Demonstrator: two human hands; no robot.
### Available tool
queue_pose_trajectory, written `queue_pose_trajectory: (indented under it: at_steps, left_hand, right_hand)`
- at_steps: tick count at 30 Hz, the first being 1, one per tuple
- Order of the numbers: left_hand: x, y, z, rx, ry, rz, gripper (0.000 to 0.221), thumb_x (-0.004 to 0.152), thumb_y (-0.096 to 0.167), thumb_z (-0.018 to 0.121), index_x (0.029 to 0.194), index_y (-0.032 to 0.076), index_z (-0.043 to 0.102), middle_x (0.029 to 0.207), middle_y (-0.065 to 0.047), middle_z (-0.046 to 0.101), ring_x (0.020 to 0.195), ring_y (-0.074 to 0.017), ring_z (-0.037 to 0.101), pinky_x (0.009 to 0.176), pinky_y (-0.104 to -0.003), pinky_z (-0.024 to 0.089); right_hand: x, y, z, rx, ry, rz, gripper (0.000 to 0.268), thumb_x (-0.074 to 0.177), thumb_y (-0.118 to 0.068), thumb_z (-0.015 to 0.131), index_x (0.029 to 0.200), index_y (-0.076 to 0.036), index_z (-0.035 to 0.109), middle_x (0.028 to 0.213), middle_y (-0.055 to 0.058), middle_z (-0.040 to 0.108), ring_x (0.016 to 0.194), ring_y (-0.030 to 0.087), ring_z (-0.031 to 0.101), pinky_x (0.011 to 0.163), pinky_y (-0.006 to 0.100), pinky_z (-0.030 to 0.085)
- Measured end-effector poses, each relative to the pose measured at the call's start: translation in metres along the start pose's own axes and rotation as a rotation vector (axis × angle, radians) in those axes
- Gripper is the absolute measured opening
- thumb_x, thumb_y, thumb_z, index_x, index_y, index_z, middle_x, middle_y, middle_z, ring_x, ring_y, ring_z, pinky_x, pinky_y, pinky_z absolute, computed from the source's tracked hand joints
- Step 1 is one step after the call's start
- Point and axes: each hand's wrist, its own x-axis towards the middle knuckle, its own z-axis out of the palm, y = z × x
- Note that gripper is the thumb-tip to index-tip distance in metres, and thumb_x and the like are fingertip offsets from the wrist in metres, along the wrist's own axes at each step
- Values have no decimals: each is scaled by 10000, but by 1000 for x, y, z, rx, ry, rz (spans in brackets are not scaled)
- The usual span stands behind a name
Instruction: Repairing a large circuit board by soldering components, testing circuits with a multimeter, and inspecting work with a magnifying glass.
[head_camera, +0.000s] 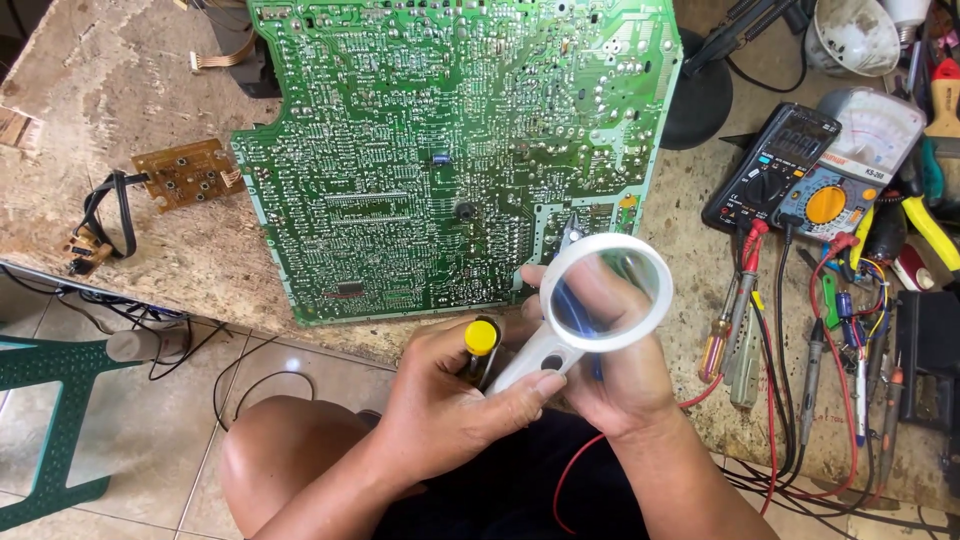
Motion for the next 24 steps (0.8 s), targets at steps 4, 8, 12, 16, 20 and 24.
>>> queue_pose_trajectory:
  at_steps: [4,8,12,16,20,24]
  left_hand:
    - [-1,3,-2,-71,-36,-39,361,870,238,792,1159,26,751,810,48,674,674,-40,497,576,-218,432]
    - [-1,10,0,-225,-30,-171,331,859,173,791,1132,-5,729,820,-50,756,593,-81,659,524,-226,588]
    - [-1,11,-1,-261,-65,-161,350,876,158,780,1179,-8,728,852,-42,751,592,-82,648,537,-223,568]
    - [-1,10,-1,-226,-76,-111,317,882,179,777,1145,6,743,898,-23,761,647,-62,637,568,-220,555]
    - [0,9,2,-245,-59,-184,328,862,181,791,1132,1,745,787,-26,726,551,-72,622,503,-223,538]
    - [1,9,3,-273,-57,-208,321,863,159,793,1133,-5,740,780,-34,734,551,-75,631,504,-219,550]
  right_hand:
    - [-1,0,9,-3,36,-88,233,977,-288,675,916,-69,728,857,146,781,594,178,673,490,289,488]
    - [-1,2,8,84,-86,-198,183,995,-180,658,1051,-12,707,936,137,762,829,184,731,760,293,600]
    - [-2,1,10,149,-159,-178,133,1016,-160,629,986,-41,681,876,73,744,729,146,706,594,272,571]
    - [2,2,-2,201,-174,-74,221,978,-262,648,917,-54,689,820,70,751,654,174,691,548,307,533]
    - [6,5,-10,225,-189,-34,274,1009,-283,639,882,-49,705,789,68,753,609,158,683,496,274,504]
    - [7,7,-12,205,-230,69,342,1007,-364,613,886,-62,718,798,87,749,659,222,689,582,363,529]
